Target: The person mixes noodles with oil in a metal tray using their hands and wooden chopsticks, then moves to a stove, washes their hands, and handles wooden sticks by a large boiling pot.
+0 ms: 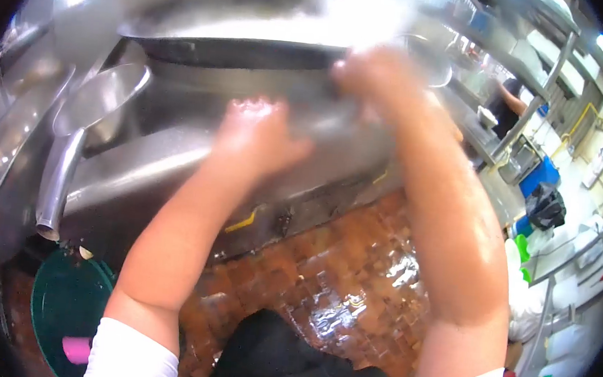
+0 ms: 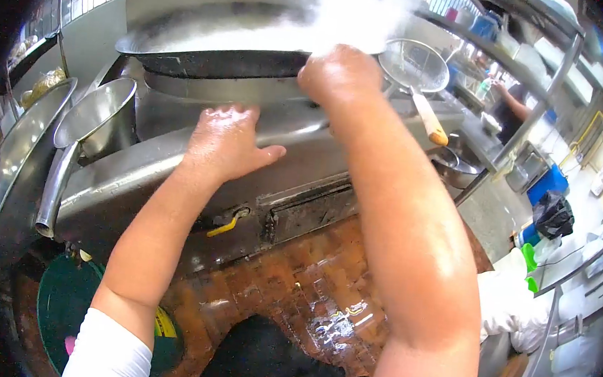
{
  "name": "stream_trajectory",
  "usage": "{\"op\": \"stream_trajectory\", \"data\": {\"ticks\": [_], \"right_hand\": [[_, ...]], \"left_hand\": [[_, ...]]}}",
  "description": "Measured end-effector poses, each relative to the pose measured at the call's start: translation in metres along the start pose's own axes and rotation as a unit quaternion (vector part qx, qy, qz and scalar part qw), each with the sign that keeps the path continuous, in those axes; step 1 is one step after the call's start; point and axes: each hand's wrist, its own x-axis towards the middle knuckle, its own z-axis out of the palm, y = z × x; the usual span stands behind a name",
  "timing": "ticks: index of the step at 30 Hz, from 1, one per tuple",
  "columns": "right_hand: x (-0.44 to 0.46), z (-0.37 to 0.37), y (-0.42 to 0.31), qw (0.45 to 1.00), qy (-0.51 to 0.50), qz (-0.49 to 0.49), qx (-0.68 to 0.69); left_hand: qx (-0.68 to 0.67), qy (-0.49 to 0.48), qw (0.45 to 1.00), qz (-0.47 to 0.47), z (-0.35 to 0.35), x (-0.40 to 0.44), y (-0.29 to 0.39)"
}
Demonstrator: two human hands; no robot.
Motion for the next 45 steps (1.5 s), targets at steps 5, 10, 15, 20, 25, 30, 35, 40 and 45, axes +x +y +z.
{"op": "stream_trajectory", "data": {"ticks": [5, 10, 15, 20, 25, 30, 35, 40, 45], "right_hand": [[-0.006, -0.008, -0.034, 0.995, -0.074, 0.066, -0.01], [0.04, 0.054, -0.019, 0.989, -0.087, 0.118, -0.037], [0.046, 0.025, 0.045, 0.999, -0.003, 0.044, -0.011], [-0.046, -0.097, 0.052, 0.95, -0.244, 0.16, -0.112], [-0.055, -0.038, 0.085, 0.964, -0.132, 0.154, -0.172], [-0.06, -0.031, 0.093, 0.962, -0.132, 0.124, -0.205], [-0.195, -0.144, 0.087, 0.975, -0.07, 0.116, -0.175], [-0.39, -0.154, 0.118, 0.852, -0.021, 0.478, 0.214], [-0.491, -0.01, 0.135, 0.745, 0.095, 0.454, 0.48]], "left_hand": [[-0.023, -0.02, 1.0, 0.007, -0.005, 0.001, -0.003], [-0.052, -0.049, 0.997, 0.016, -0.001, 0.005, -0.005], [-0.043, -0.063, 0.997, 0.034, -0.008, 0.002, -0.008], [-0.037, -0.04, 0.998, 0.023, -0.001, 0.003, -0.007], [-0.036, -0.09, 0.995, 0.023, -0.011, 0.006, -0.002], [-0.018, -0.063, 0.998, 0.012, -0.008, 0.001, -0.002], [-0.013, -0.051, 0.998, 0.021, -0.004, -0.001, -0.002], [0.006, -0.034, 0.999, 0.021, 0.0, 0.0, 0.0], [0.06, -0.041, 0.997, 0.012, -0.007, -0.001, 0.01]]}}
